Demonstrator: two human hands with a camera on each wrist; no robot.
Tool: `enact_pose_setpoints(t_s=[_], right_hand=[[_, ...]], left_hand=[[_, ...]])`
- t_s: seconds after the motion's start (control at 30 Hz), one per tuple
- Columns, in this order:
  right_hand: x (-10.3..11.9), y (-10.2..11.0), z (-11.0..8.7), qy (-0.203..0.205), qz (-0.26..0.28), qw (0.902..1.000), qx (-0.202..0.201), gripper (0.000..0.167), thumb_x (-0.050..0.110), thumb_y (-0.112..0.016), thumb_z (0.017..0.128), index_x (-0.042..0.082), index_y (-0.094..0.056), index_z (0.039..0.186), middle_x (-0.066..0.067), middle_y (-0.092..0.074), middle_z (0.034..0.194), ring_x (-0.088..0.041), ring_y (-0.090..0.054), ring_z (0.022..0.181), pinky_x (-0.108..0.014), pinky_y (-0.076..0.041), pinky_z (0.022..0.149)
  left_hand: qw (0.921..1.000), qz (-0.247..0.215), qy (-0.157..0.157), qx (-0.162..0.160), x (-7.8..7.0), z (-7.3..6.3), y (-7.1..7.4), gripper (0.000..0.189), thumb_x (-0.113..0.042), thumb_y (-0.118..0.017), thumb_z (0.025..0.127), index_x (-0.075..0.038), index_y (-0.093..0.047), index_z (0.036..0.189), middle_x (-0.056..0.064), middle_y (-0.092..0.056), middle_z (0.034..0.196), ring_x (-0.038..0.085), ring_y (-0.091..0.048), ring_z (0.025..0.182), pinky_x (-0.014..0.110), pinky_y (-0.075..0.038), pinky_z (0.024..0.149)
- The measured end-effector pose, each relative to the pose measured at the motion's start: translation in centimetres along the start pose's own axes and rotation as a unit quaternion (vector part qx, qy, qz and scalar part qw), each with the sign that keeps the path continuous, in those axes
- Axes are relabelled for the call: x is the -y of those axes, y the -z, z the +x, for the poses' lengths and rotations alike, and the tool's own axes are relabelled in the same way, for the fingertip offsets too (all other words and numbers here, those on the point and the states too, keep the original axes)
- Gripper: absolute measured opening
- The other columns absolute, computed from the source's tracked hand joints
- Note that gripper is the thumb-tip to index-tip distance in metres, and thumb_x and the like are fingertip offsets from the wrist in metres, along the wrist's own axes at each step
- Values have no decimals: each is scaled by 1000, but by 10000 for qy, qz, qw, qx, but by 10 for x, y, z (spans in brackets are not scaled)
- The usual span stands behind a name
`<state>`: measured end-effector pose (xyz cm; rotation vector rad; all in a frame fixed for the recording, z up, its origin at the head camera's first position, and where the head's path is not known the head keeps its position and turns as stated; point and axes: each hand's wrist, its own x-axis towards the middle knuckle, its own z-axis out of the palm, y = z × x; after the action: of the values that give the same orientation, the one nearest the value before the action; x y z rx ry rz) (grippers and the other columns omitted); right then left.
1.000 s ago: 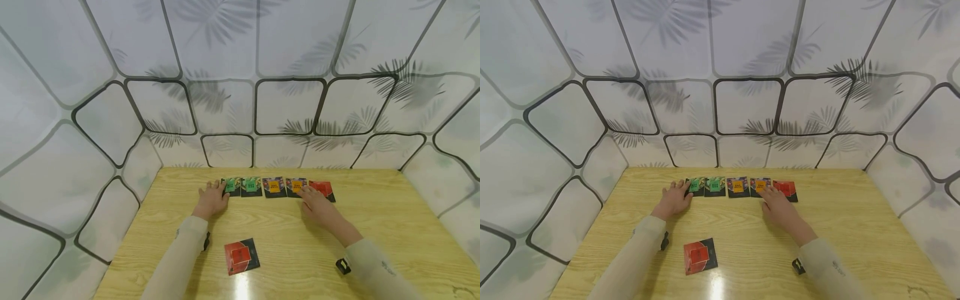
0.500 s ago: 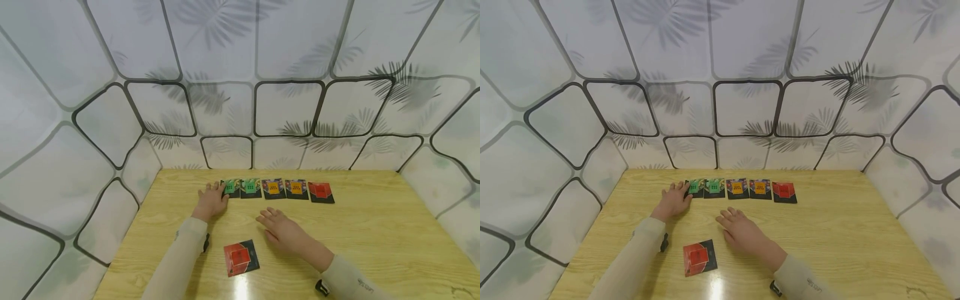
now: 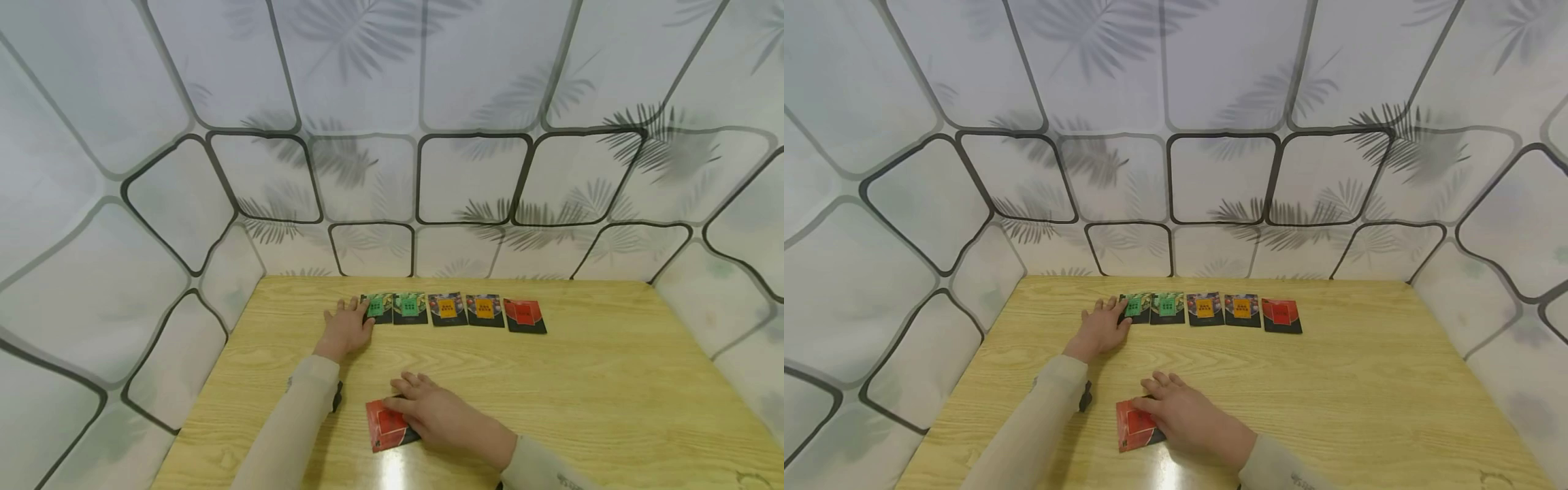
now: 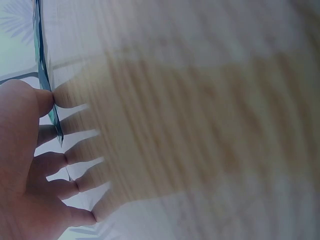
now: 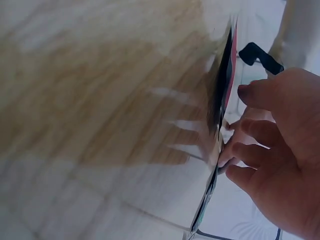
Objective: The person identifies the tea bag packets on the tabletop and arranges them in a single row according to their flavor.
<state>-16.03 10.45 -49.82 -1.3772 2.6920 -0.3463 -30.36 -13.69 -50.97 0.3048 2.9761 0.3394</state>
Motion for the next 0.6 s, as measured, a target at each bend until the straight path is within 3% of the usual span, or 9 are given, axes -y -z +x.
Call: enact_pose_setpoints(t_s=[0.17, 0.43, 0.6], right_hand=[[4, -1, -1, 66, -252, 9994, 247, 44, 22, -62, 108, 31, -61, 150, -13, -53, 160, -38, -49, 150, -54, -44, 121], [-1, 1, -8, -481, 450, 9976, 214, 42, 29, -58, 110, 20, -61, 151, -12, -53, 160, -38, -45, 152, -56, -39, 123], [-11, -1, -14, -804, 598, 9948, 161, 43, 31, -57, 110, 17, -61, 150, -6, -56, 158, -36, -47, 151, -56, -38, 124]], left_hand=[[10000, -30, -18, 58, 0, 1, 0, 60, -42, -41, 114, -14, -34, 167, 21, -29, 172, 53, -24, 158, 81, -23, 119], [9999, -87, -76, 14, 0, -1, 4, 59, -39, -42, 113, -12, -37, 165, 23, -31, 171, 55, -25, 156, 82, -23, 118], [10000, -48, -64, 24, 0, 0, 2, 59, -39, -41, 113, -12, -36, 166, 23, -31, 171, 55, -25, 157, 82, -23, 118]])
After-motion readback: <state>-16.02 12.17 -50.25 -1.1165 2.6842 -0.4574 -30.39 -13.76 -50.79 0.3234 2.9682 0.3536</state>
